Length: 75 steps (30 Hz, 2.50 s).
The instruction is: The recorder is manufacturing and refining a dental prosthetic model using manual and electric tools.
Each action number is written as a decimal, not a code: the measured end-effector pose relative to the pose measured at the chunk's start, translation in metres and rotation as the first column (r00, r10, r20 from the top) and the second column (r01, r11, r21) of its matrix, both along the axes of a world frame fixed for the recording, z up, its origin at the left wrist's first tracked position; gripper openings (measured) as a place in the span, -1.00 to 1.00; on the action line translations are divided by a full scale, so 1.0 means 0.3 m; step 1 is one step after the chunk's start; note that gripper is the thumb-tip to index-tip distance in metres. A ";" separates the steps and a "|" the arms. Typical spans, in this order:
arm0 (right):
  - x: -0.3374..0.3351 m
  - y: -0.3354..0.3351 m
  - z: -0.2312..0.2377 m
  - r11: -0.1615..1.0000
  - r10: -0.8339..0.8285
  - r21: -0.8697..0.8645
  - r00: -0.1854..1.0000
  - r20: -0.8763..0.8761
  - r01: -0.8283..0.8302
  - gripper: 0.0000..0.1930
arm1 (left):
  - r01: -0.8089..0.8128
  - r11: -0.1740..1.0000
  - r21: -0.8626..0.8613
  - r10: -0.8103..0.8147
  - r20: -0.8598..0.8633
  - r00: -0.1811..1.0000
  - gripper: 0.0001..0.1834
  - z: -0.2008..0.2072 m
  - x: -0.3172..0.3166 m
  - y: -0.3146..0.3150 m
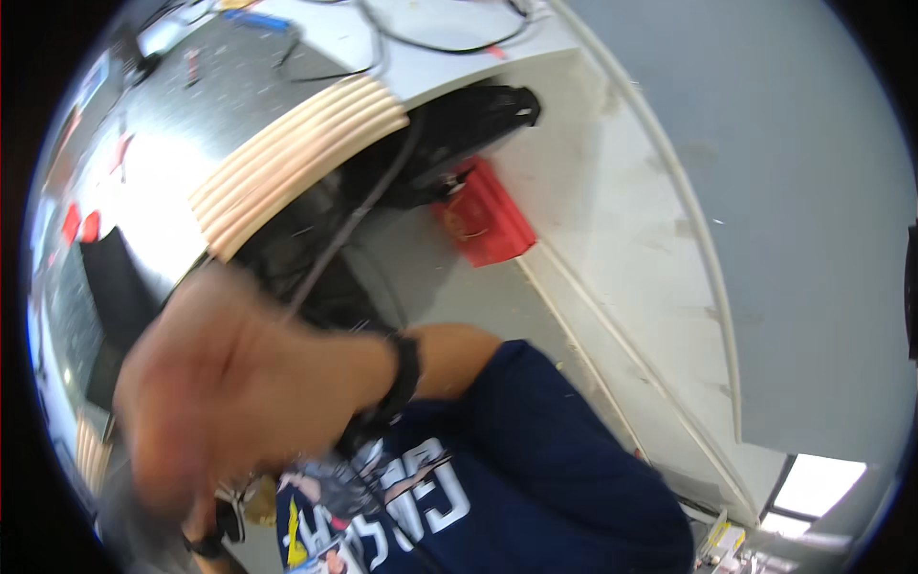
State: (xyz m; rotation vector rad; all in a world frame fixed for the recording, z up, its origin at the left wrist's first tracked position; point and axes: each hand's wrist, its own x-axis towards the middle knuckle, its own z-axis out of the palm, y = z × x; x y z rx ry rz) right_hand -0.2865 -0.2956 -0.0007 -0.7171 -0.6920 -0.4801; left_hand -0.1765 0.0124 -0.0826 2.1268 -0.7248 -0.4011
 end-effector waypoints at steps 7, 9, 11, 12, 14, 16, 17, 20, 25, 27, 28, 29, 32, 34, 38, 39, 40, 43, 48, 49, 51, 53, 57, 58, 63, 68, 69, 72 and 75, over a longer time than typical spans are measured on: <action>-0.109 -0.069 -0.161 0.276 -0.658 -0.941 0.676 -0.333 -0.195 -0.54 | 0.470 0.883 -0.016 -0.470 -0.054 0.881 -0.53 0.053 0.008 -0.276; -0.144 -0.023 -0.217 0.105 -0.748 -0.959 0.615 -0.250 -0.263 -0.53 | 0.430 0.903 0.007 -0.427 -0.103 0.898 -0.54 0.075 -0.018 -0.303; -0.148 0.026 -0.248 0.125 -0.735 -0.965 0.631 -0.248 -0.232 -0.52 | 0.410 0.912 0.025 -0.401 -0.156 0.903 -0.54 0.083 -0.032 -0.289; -0.141 0.044 -0.270 0.133 -0.728 -0.971 0.645 -0.232 -0.199 -0.50 | 0.404 0.914 0.034 -0.395 -0.153 0.906 -0.54 0.079 -0.036 -0.281; -0.113 0.058 -0.257 0.121 -0.736 -0.974 0.642 -0.216 -0.189 -0.49 | 0.400 0.916 0.035 -0.393 -0.128 0.910 -0.54 0.089 -0.023 -0.275; -0.092 0.071 -0.252 0.106 -0.746 -0.977 0.635 -0.200 -0.184 -0.49 | 0.404 0.914 0.036 -0.397 -0.124 0.909 -0.55 0.094 -0.013 -0.272; -0.082 0.079 -0.255 0.116 -0.752 -0.981 0.631 -0.190 -0.157 -0.49 | 0.406 0.913 0.036 -0.399 -0.123 0.909 -0.55 0.096 -0.007 -0.270; -0.060 0.095 -0.263 0.134 -0.755 -0.980 0.625 -0.198 -0.149 -0.48 | 0.410 0.912 0.021 -0.404 -0.126 0.906 -0.55 0.097 0.002 -0.266; -0.053 0.106 -0.252 0.122 -0.760 -0.983 0.625 -0.180 -0.134 -0.50 | 0.420 0.907 0.029 -0.416 -0.096 0.904 -0.56 0.101 0.000 -0.260; -0.059 0.103 -0.259 0.122 -0.752 -0.980 0.629 -0.196 -0.159 -0.49 | 0.435 0.900 0.040 -0.429 -0.108 0.897 -0.59 0.099 -0.003 -0.267; -0.063 0.102 -0.259 0.075 -0.763 -0.983 0.625 -0.165 -0.168 -0.48 | 0.442 0.896 0.026 -0.439 -0.080 0.895 -0.61 0.097 -0.007 -0.269; -0.067 0.102 -0.249 0.084 -0.765 -0.980 0.619 -0.178 -0.179 -0.48 | 0.450 0.893 0.012 -0.449 -0.050 0.892 -0.63 0.092 -0.009 -0.267; -0.072 0.100 -0.229 0.092 -0.736 -0.963 0.634 -0.237 -0.253 -0.42 | 0.468 0.883 0.031 -0.467 -0.045 0.883 -0.70 0.100 -0.015 -0.263; -0.082 0.068 -0.247 0.182 -0.730 -0.944 0.606 -0.317 -0.275 -0.47 | 0.456 0.890 0.028 -0.455 -0.038 0.890 -0.69 0.120 -0.016 -0.255; -0.207 -0.208 -0.374 0.288 -0.838 -0.907 0.378 -0.394 -0.308 -0.68 | 0.285 0.957 -0.059 -0.280 0.075 0.957 -0.58 0.324 0.038 -0.167; -0.291 -0.294 -0.477 0.153 -0.895 -0.972 0.391 -0.213 -0.179 -0.63 | 0.256 0.961 -0.103 -0.235 0.180 0.955 -0.58 0.397 0.068 -0.132; -0.378 -0.389 -0.570 0.058 -0.890 -0.938 0.408 -0.203 -0.341 -0.56 | 0.179 0.974 -0.139 -0.156 0.162 0.974 -0.57 0.452 0.107 -0.094; -0.526 -0.534 -0.697 -0.027 -0.864 -0.593 0.317 -0.391 -0.805 -0.47 | 0.085 0.939 -0.332 0.050 0.380 0.924 -0.53 0.557 0.252 -0.025; -0.180 -0.466 -0.278 -0.249 -0.482 -0.627 0.656 -0.581 -0.738 -0.50 | 0.001 0.855 -0.519 0.276 0.456 0.846 -0.46 0.580 0.515 -0.081; -0.059 -0.425 -0.122 -0.042 -0.441 -0.657 0.604 -0.664 -0.753 -0.58 | 0.033 0.862 -0.506 0.248 0.476 0.844 -0.46 0.575 0.564 -0.121; 0.173 -0.377 0.140 0.048 -0.344 -0.793 0.735 -0.584 -0.607 -0.68 | 0.101 0.841 -0.532 0.186 0.459 0.869 -0.50 0.531 0.665 -0.179; 0.298 -0.429 0.209 0.235 -0.504 -0.954 0.816 -0.283 -0.186 -0.82 | 0.138 0.825 -0.548 0.173 0.478 0.861 -0.51 0.510 0.734 -0.243; 0.383 -0.797 0.091 0.222 -0.958 -0.956 0.225 -0.177 0.192 -0.70 | 0.065 0.819 -0.570 0.120 0.281 0.952 -0.52 0.424 0.833 -0.242; 0.365 -0.918 0.047 0.246 -0.969 -0.925 0.072 -0.235 0.290 -0.67 | 0.061 0.814 -0.578 0.080 0.215 0.973 -0.52 0.408 0.844 -0.245; 0.229 -1.328 -0.002 0.209 -0.924 -0.931 -0.252 -0.289 0.300 -0.67 | -0.050 0.795 -0.604 -0.105 -0.218 0.970 -0.48 0.366 0.894 -0.269; 0.540 -0.714 0.103 0.262 -0.887 -0.962 0.375 -0.270 -0.072 -0.76 | 0.060 0.811 -0.583 -0.018 0.077 0.997 -0.53 0.384 0.887 -0.268; 0.622 -0.549 0.113 0.216 -0.808 -0.957 0.515 -0.287 -0.194 -0.77 | 0.042 0.818 -0.573 -0.004 0.068 0.998 -0.53 0.372 0.882 -0.260; 0.831 -0.322 0.064 0.085 -0.499 -0.983 0.847 -0.183 -0.162 -0.72 | 0.141 0.815 -0.562 0.112 0.391 0.913 -0.52 0.348 0.894 -0.261; 0.963 -0.213 0.053 -0.045 -0.406 -0.990 0.908 -0.104 -0.134 -0.74 | 0.125 0.738 -0.663 0.138 0.330 0.934 -0.53 0.327 0.885 -0.276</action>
